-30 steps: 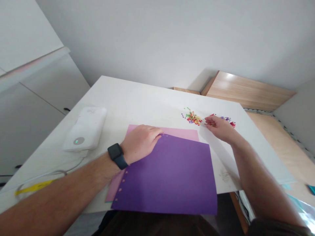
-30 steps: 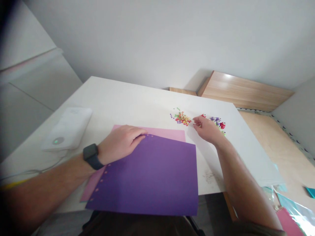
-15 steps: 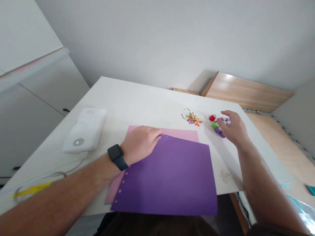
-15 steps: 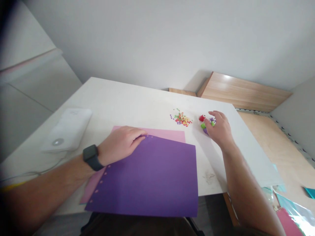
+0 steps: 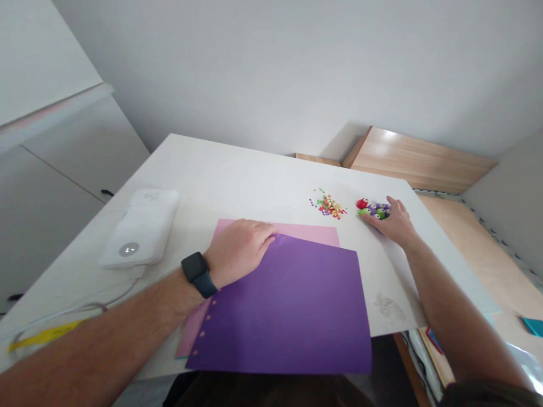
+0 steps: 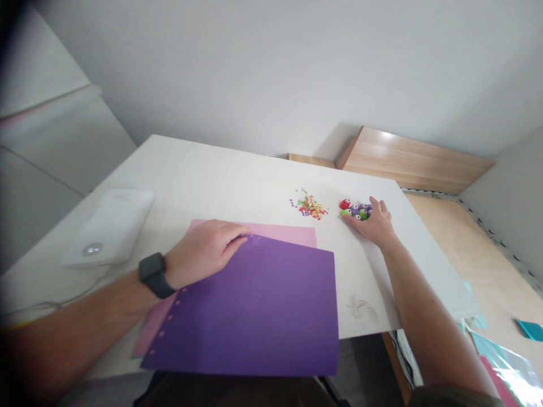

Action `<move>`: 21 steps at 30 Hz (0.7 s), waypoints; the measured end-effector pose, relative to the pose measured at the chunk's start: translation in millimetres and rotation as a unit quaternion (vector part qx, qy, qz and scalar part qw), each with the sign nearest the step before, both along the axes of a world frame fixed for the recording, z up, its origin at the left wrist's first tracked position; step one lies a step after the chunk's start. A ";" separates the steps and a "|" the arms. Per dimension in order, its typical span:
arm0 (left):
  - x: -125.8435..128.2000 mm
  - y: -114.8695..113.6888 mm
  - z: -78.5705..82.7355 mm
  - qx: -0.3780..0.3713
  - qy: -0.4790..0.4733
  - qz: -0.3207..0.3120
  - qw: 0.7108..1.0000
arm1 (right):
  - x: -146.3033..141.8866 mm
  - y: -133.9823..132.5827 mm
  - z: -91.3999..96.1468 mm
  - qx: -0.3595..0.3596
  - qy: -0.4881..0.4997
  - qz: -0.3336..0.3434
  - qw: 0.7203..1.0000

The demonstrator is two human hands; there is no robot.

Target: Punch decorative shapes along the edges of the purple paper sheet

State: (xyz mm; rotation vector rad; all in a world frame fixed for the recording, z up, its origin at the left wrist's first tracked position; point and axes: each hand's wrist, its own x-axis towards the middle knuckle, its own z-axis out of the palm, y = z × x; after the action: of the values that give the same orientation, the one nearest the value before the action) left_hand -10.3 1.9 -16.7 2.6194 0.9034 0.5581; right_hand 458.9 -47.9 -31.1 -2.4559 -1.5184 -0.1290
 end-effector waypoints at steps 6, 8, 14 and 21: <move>0.1 0.7 -1.7 -0.001 0.000 0.001 1.000 | -1.7 30.6 2.9 0.006 -0.006 0.041 0.999; 0.0 0.8 -2.3 -0.003 0.001 0.001 1.000 | -3.2 39.7 2.6 0.005 -0.016 0.066 0.998; -0.2 0.6 -1.5 -0.005 -0.002 -0.002 1.000 | -6.9 65.3 3.2 0.002 -0.024 0.098 0.995; -0.1 0.7 -0.8 -0.012 0.006 -0.004 1.000 | -13.3 100.1 3.3 -0.014 -0.029 0.148 0.988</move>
State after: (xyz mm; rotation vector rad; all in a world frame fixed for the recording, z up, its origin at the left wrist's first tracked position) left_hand -10.3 2.6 -17.5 2.6068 0.8984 0.5276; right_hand 445.6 52.2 -27.8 -2.2310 -1.9012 -0.1251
